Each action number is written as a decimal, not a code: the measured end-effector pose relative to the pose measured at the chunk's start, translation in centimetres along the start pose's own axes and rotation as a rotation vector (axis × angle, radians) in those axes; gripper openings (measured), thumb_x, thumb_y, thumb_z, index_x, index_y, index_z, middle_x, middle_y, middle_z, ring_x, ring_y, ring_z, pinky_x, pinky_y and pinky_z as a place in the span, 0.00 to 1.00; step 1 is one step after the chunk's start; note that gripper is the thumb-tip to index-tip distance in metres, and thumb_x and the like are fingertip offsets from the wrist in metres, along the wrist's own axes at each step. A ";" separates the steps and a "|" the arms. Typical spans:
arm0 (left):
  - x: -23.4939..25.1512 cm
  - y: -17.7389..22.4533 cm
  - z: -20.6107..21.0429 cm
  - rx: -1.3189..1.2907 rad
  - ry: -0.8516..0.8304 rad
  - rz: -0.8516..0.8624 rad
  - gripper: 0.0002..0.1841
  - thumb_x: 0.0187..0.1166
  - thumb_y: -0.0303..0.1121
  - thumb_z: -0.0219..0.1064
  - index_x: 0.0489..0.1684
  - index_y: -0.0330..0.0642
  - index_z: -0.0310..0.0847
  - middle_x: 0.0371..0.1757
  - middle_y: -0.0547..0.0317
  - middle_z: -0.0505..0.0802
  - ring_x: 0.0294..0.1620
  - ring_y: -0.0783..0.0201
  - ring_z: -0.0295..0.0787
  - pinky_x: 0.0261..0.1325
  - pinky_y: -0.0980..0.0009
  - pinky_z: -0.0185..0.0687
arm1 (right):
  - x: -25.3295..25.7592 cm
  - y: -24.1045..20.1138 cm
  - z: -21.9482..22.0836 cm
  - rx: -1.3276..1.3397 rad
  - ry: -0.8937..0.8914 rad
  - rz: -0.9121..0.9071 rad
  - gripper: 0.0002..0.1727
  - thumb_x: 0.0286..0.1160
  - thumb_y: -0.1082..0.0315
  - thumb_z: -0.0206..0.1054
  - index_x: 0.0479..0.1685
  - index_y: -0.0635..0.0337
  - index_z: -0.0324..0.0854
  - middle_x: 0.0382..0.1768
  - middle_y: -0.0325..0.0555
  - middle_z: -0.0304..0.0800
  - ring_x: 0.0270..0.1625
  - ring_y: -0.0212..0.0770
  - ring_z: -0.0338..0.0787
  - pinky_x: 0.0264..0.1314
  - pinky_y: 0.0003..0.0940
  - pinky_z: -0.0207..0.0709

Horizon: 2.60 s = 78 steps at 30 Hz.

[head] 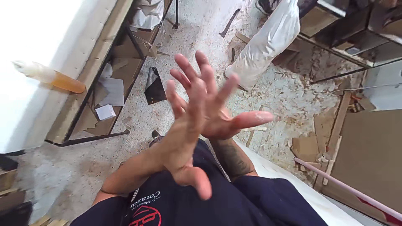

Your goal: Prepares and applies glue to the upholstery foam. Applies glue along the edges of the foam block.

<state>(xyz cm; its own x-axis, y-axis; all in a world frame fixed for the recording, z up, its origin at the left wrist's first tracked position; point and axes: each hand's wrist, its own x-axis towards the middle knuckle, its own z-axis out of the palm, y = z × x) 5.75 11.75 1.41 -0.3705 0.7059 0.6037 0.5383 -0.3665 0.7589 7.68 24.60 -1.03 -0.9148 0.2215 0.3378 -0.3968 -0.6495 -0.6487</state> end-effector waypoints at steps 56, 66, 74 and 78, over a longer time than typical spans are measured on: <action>-25.9 -27.6 -57.0 1.065 0.909 -1.307 0.42 0.88 0.60 0.52 0.95 0.40 0.50 0.95 0.47 0.59 0.97 0.50 0.44 0.94 0.35 0.31 | 27.6 58.6 4.0 0.310 0.544 1.298 0.31 0.88 0.41 0.47 0.77 0.52 0.68 0.64 0.56 0.85 0.61 0.53 0.89 0.57 0.49 0.88; -27.6 -36.4 -61.3 1.385 0.767 -1.659 0.37 0.85 0.45 0.50 0.98 0.64 0.44 0.98 0.51 0.44 0.98 0.48 0.30 0.91 0.28 0.31 | 34.6 48.2 -4.6 0.491 0.647 1.367 0.43 0.75 0.31 0.55 0.68 0.66 0.74 0.54 0.63 0.88 0.46 0.53 0.94 0.40 0.38 0.91; -27.4 -36.5 -60.2 1.447 0.618 -1.553 0.33 0.86 0.30 0.47 0.95 0.42 0.51 0.97 0.53 0.55 0.98 0.53 0.40 0.93 0.34 0.32 | 40.4 45.0 -1.2 0.810 0.732 1.156 0.48 0.73 0.29 0.55 0.73 0.69 0.67 0.63 0.61 0.84 0.54 0.50 0.94 0.48 0.34 0.92; -27.0 -34.3 -63.8 1.166 0.988 -1.368 0.35 0.90 0.52 0.49 0.92 0.38 0.57 0.95 0.48 0.58 0.98 0.55 0.41 0.97 0.41 0.30 | 45.1 46.7 4.5 0.559 0.370 0.868 0.48 0.76 0.26 0.51 0.78 0.62 0.67 0.70 0.58 0.81 0.71 0.51 0.86 0.67 0.40 0.85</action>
<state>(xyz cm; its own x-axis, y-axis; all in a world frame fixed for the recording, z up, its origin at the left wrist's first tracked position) -51.00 -33.37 -25.36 -0.8497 -0.5175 0.1005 -0.4078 0.7660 0.4969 -51.76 1.03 -13.00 -0.8695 -0.3266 -0.3705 0.3982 -0.9074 -0.1345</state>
